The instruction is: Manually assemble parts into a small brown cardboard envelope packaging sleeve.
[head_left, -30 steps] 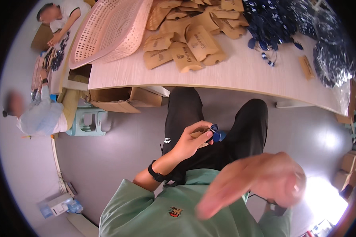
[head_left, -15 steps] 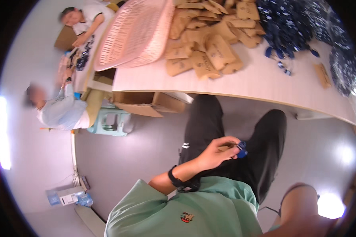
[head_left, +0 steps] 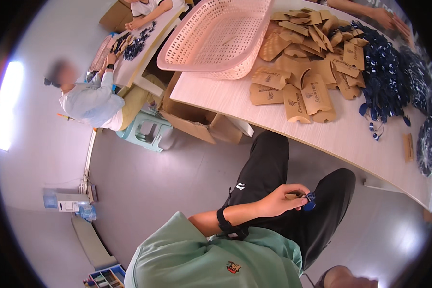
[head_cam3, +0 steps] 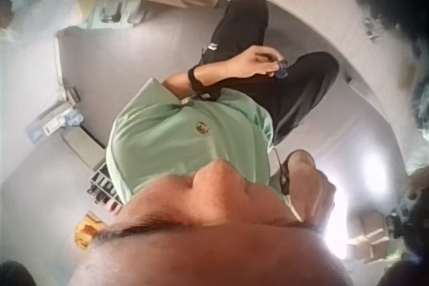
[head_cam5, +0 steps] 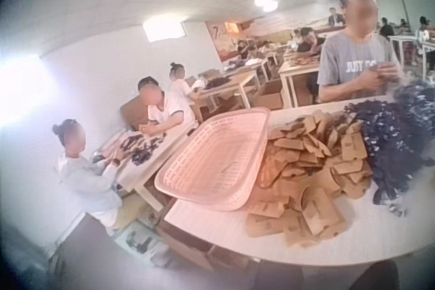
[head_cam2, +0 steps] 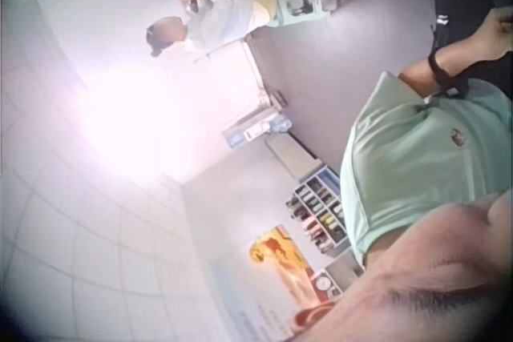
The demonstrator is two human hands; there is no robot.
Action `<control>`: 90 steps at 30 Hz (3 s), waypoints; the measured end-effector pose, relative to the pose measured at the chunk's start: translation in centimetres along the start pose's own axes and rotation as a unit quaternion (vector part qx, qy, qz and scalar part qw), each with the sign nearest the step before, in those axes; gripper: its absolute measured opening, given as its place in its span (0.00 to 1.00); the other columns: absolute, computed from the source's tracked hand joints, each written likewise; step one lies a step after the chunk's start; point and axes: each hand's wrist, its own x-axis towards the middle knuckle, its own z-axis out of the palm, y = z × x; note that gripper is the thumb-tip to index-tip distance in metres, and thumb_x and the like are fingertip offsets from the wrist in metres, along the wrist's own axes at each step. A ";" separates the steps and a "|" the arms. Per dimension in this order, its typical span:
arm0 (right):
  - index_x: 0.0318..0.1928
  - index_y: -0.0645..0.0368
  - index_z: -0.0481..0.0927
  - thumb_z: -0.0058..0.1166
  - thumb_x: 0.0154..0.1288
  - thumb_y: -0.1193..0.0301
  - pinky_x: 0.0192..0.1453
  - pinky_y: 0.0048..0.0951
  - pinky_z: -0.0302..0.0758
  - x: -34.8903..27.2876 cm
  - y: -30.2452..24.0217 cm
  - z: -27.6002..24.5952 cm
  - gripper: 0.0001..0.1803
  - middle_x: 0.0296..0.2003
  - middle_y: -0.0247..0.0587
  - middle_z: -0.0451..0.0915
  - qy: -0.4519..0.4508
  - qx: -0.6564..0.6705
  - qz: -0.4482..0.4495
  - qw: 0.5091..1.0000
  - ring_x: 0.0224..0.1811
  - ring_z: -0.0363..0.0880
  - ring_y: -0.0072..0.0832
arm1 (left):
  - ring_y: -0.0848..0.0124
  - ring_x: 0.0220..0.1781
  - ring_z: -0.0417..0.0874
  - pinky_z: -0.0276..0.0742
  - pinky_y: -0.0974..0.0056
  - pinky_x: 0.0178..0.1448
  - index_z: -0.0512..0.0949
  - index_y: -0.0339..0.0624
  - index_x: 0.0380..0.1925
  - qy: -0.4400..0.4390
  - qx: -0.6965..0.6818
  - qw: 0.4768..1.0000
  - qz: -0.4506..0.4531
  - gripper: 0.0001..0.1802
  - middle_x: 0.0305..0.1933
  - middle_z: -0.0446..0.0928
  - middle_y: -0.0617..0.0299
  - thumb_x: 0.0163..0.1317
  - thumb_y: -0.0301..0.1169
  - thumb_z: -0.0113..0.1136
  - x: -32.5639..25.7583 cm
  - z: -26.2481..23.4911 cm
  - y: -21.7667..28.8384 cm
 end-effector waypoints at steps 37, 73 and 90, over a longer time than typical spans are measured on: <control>0.37 0.71 0.78 0.46 0.76 0.61 0.56 0.46 0.76 3.2 6.7 -3.3 0.21 0.41 0.62 0.82 0.124 -0.282 0.118 0.944 0.47 0.81 0.48 | 0.70 0.45 0.78 0.75 0.66 0.50 0.75 0.34 0.47 0.045 0.194 0.959 0.203 0.09 0.49 0.71 0.55 0.69 0.21 0.53 0.4 -0.6 0.5; 0.41 0.68 0.73 0.39 0.79 0.57 0.41 0.38 0.83 5.2 7.8 -2.2 0.23 0.39 0.58 0.77 0.117 0.012 0.223 0.968 0.39 0.82 0.44 | 0.68 0.42 0.80 0.78 0.61 0.49 0.69 0.36 0.53 -0.228 -0.148 0.962 0.024 0.29 0.50 0.77 0.55 0.76 0.53 0.38 0.0 0.4 -2.0; 0.42 0.70 0.75 0.42 0.77 0.58 0.33 0.38 0.85 4.5 7.8 -3.1 0.23 0.38 0.57 0.78 0.111 -0.071 0.214 0.968 0.39 0.83 0.45 | 0.68 0.37 0.82 0.77 0.65 0.42 0.74 0.35 0.44 -0.131 -0.055 0.989 0.051 0.09 0.44 0.78 0.55 0.75 0.30 0.48 -0.1 0.6 -0.9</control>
